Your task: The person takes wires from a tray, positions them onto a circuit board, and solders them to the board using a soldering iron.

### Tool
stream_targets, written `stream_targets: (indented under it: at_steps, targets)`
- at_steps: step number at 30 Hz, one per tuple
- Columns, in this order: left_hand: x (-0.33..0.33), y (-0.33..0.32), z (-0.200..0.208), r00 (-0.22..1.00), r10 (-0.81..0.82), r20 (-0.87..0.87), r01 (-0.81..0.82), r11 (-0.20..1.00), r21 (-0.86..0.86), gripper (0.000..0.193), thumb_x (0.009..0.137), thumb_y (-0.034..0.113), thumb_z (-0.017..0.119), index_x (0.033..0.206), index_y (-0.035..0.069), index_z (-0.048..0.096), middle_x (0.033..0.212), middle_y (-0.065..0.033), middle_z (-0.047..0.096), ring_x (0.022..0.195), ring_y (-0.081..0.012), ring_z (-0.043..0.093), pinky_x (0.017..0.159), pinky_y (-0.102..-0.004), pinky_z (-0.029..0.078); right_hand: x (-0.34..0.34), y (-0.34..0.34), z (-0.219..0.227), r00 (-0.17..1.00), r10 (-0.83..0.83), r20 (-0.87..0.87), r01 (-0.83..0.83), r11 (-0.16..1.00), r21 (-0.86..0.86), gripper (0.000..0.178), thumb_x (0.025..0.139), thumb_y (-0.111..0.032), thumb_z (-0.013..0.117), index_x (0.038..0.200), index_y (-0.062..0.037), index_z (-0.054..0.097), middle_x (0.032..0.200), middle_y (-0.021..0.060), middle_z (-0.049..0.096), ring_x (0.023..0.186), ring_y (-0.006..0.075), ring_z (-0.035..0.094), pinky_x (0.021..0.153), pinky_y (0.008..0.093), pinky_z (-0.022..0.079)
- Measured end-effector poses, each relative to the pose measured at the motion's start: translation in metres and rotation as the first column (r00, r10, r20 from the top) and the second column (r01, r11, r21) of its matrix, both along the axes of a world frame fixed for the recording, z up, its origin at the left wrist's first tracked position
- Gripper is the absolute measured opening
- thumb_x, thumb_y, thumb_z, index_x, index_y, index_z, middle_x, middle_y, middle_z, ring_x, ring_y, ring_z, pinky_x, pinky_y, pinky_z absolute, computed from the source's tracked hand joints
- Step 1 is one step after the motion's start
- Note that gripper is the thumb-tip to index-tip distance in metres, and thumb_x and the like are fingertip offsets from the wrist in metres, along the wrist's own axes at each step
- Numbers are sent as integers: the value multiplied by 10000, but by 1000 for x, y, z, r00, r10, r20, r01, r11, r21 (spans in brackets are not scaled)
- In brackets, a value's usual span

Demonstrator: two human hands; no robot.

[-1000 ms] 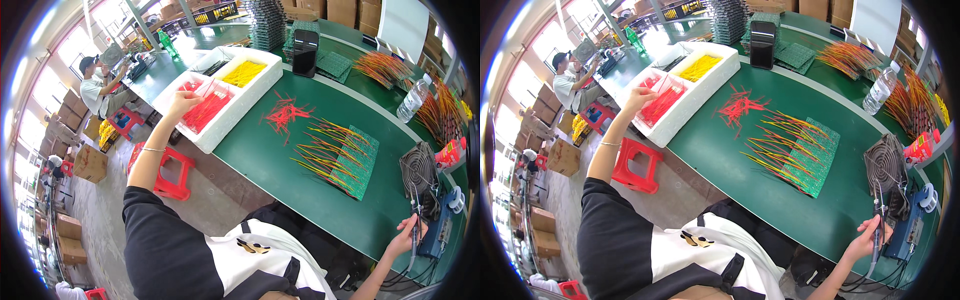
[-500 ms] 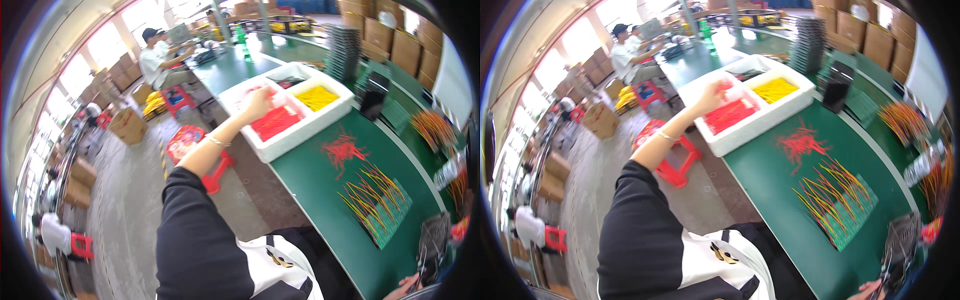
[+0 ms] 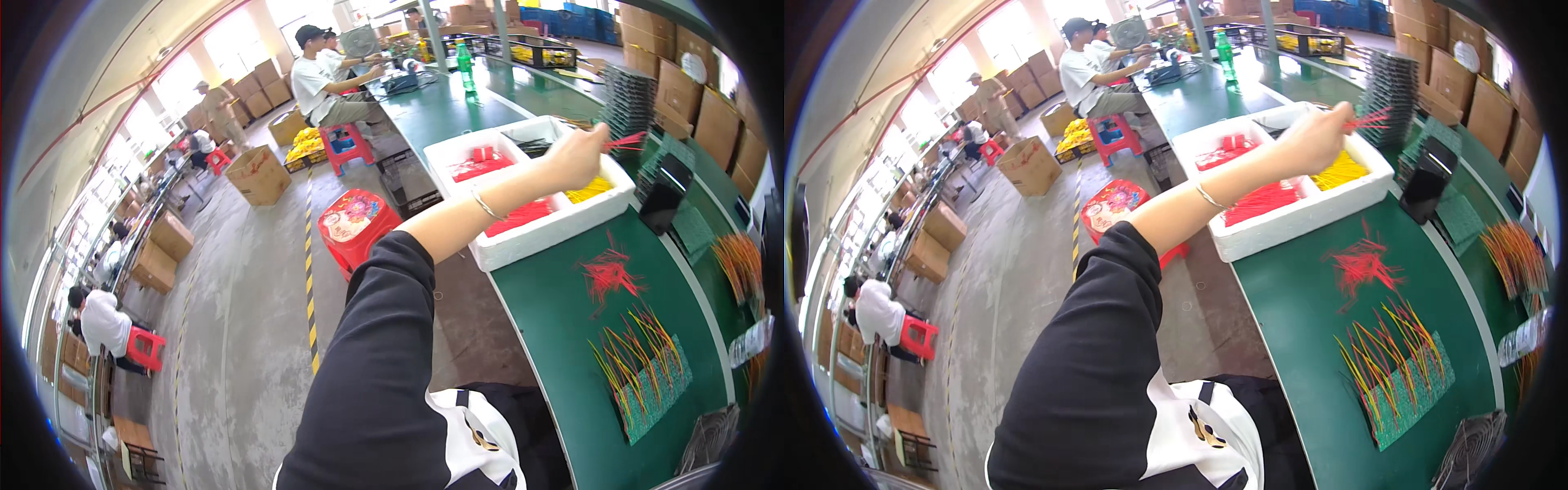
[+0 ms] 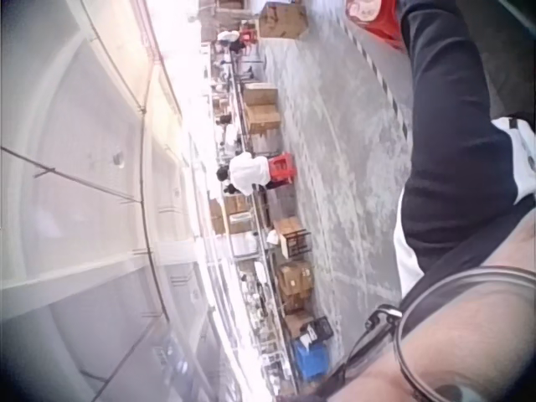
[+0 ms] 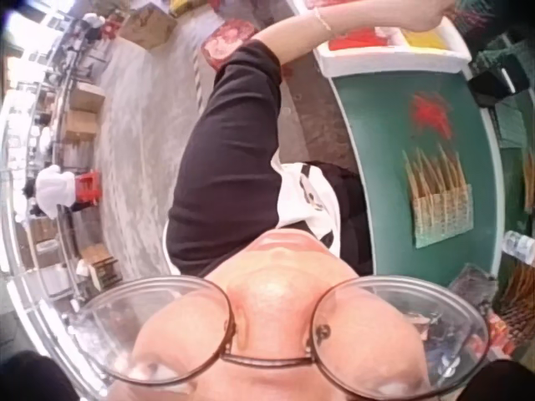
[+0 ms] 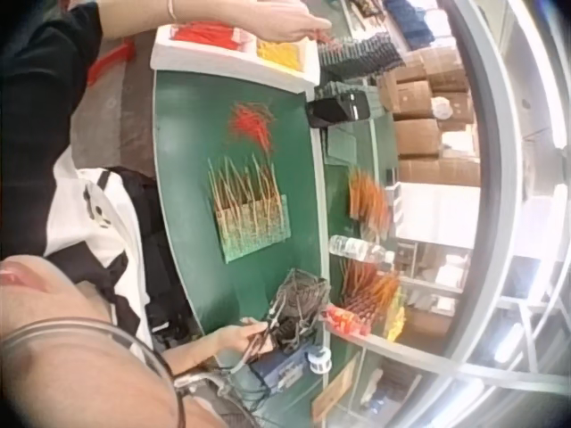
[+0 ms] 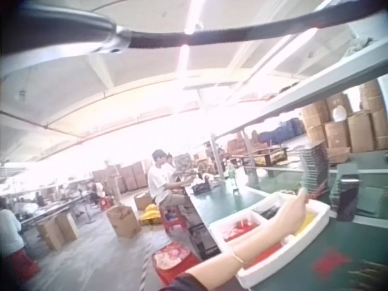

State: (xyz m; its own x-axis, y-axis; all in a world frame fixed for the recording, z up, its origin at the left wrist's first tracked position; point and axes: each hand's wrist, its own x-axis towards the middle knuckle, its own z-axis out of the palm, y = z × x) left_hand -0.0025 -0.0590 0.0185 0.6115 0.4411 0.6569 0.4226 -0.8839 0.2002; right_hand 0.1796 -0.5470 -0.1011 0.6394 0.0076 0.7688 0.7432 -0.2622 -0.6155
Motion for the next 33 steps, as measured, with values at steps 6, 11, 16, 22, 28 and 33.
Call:
stream_targets:
  at_steps: [6, 11, 16, 22, 28, 33]
  targets:
    - [133, -100, -30, 907, -403, -123, 377, 907, -191, 123, 788, 109, 476, 891, 46, 456, 741, -147, 630, 720, -365, 602, 634, -460, 463, 0, -18, -14, 974, -132, -183, 154, 982, 113, 129, 876, -109, 563, 841, 0, 502, 608, 53, 508, 500, 90, 458, 452, 199, 390]
    - [190, -119, -105, 858, -472, -200, 398, 859, -322, 210, 864, 264, 470, 933, 66, 489, 766, -159, 629, 736, -362, 605, 650, -473, 480, 3, 8, -15, 970, 88, -227, -39, 977, 209, 115, 856, -83, 581, 829, -39, 479, 602, 38, 529, 480, 61, 470, 439, 189, 370]
    - [207, -167, -125, 737, -662, -135, 556, 708, -434, 179, 927, 215, 364, 910, 65, 460, 843, -79, 664, 788, -362, 590, 687, -450, 459, 2, -9, -15, 936, 162, -311, -77, 960, 268, 183, 847, -93, 597, 876, -29, 428, 613, 45, 536, 453, 59, 481, 430, 174, 386]
    - [172, -189, -114, 721, -660, -211, 530, 722, -444, 162, 926, 201, 370, 902, 67, 457, 843, -87, 663, 788, -366, 587, 670, -442, 466, 3, -10, -13, 921, 214, -326, -111, 946, 305, 192, 847, -102, 601, 865, -30, 423, 611, 47, 538, 454, 64, 484, 431, 176, 391]
    - [147, -188, -110, 745, -666, -29, 637, 724, -265, 84, 863, 113, 466, 888, 38, 497, 718, -125, 588, 660, -356, 561, 591, -402, 440, 7, -7, -13, 908, 238, -346, -154, 955, 252, 162, 868, -113, 567, 835, -33, 430, 593, 67, 527, 441, 88, 469, 429, 198, 380]
    - [133, -176, -109, 704, -702, 110, 623, 534, -572, 120, 844, 125, 532, 867, 10, 558, 616, -67, 523, 521, -137, 470, 514, -279, 378, 16, 5, -4, 780, 407, -475, -242, 897, 370, 162, 854, -113, 582, 853, -26, 445, 585, 78, 534, 429, 106, 479, 416, 210, 397]
